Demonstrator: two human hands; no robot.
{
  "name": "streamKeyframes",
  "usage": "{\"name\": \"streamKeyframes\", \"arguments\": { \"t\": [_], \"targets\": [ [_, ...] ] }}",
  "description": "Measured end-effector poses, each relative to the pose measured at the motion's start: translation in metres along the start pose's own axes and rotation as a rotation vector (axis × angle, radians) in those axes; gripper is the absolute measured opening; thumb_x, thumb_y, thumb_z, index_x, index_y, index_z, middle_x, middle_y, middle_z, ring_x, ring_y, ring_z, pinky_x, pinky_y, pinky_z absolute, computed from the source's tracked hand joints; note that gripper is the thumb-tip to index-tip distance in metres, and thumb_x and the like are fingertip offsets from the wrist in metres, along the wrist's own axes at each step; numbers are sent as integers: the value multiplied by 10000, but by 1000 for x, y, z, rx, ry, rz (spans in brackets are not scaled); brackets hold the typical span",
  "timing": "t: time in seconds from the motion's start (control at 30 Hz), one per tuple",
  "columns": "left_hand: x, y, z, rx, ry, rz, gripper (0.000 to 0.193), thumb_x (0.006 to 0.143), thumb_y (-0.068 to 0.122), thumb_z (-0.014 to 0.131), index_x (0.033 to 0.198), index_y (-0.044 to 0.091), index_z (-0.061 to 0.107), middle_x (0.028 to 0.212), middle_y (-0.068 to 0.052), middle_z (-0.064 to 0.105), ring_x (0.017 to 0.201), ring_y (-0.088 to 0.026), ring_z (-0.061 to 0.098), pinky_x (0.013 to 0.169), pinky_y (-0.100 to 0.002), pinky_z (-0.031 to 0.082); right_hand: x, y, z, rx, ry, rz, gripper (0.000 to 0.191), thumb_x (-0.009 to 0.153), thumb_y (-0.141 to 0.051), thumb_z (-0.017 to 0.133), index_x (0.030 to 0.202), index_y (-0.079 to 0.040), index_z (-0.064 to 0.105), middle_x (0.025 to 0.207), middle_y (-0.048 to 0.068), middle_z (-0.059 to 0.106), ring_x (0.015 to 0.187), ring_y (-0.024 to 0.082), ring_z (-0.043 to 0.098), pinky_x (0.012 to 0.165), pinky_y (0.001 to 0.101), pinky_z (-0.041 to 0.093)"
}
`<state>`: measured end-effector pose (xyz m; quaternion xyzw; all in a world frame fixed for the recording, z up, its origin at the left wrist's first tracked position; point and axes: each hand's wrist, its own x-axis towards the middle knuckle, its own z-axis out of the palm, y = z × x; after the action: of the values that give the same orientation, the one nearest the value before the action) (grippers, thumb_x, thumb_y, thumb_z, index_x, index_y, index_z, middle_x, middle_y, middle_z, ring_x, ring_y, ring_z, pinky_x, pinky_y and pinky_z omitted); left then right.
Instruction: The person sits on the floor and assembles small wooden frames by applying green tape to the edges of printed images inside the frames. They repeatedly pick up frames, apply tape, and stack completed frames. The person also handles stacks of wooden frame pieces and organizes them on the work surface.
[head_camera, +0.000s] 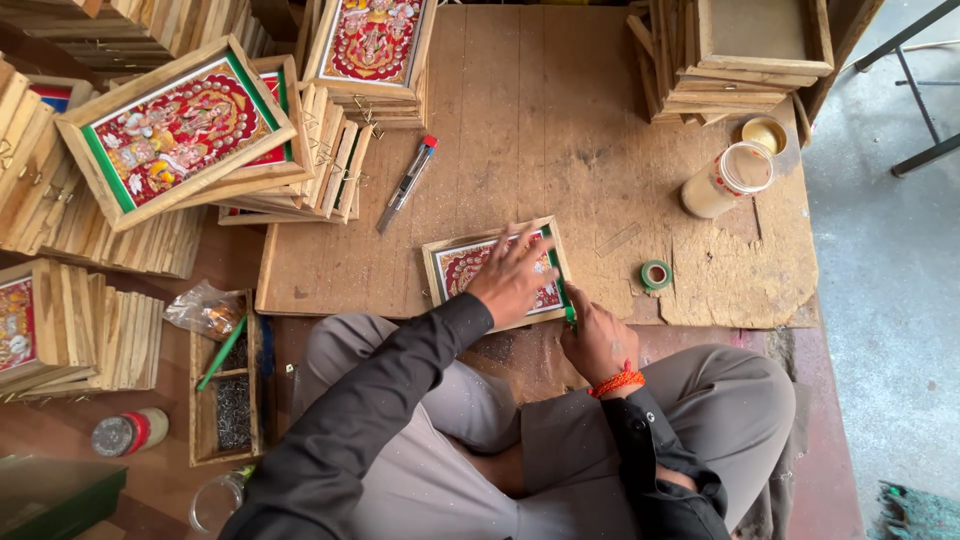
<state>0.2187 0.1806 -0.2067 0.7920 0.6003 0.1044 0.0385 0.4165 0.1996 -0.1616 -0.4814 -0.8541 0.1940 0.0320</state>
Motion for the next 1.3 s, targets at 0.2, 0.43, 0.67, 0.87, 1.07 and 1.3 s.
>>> {"name": "streamKeyframes", "arguments": {
  "t": [0.2,0.43,0.67,0.87,1.07,1.3],
  "targets": [
    [16,9,-14,-41,-8,97,180,923,232,651,985,114,773,1300,-133,580,1414,-324,416,1240,-635,145,0,4,0,34,-48,25,622,807,-184,638,1411,-277,522,994,107,741,919,340,719,725,473,573],
    [117,35,3,-181,327,-204,285,695,338,803,806,82,746,991,-125,630,1090,-330,560,1111,-586,278,0,10,4,45,7,1,523,832,-217,641,1349,-237,569,1016,130,735,919,361,710,742,487,563],
    [124,39,6,-363,217,-294,63,794,103,737,844,102,700,953,-60,668,1046,-299,620,908,-459,464,4,18,5,113,-6,30,511,807,-247,680,1312,-245,604,999,109,737,915,350,709,727,476,564],
    [24,9,-15,-596,277,-272,142,891,130,728,1032,133,712,934,-70,670,861,-284,681,724,-420,538,7,15,-6,224,-48,64,609,779,-239,689,1378,-306,604,876,82,745,866,317,725,705,452,562],
    [-29,22,-4,-511,183,-319,160,881,78,674,1011,139,745,951,-46,681,894,-275,687,754,-419,553,11,10,-6,212,-91,93,670,754,-257,727,1407,-309,584,852,82,749,828,307,732,691,443,565],
    [-23,25,-3,-663,76,-365,98,877,165,732,970,156,761,912,-40,682,881,-274,686,755,-430,543,10,11,-5,198,-104,87,669,767,-263,711,1423,-305,589,831,87,746,805,304,730,690,437,559]
  ]
}}
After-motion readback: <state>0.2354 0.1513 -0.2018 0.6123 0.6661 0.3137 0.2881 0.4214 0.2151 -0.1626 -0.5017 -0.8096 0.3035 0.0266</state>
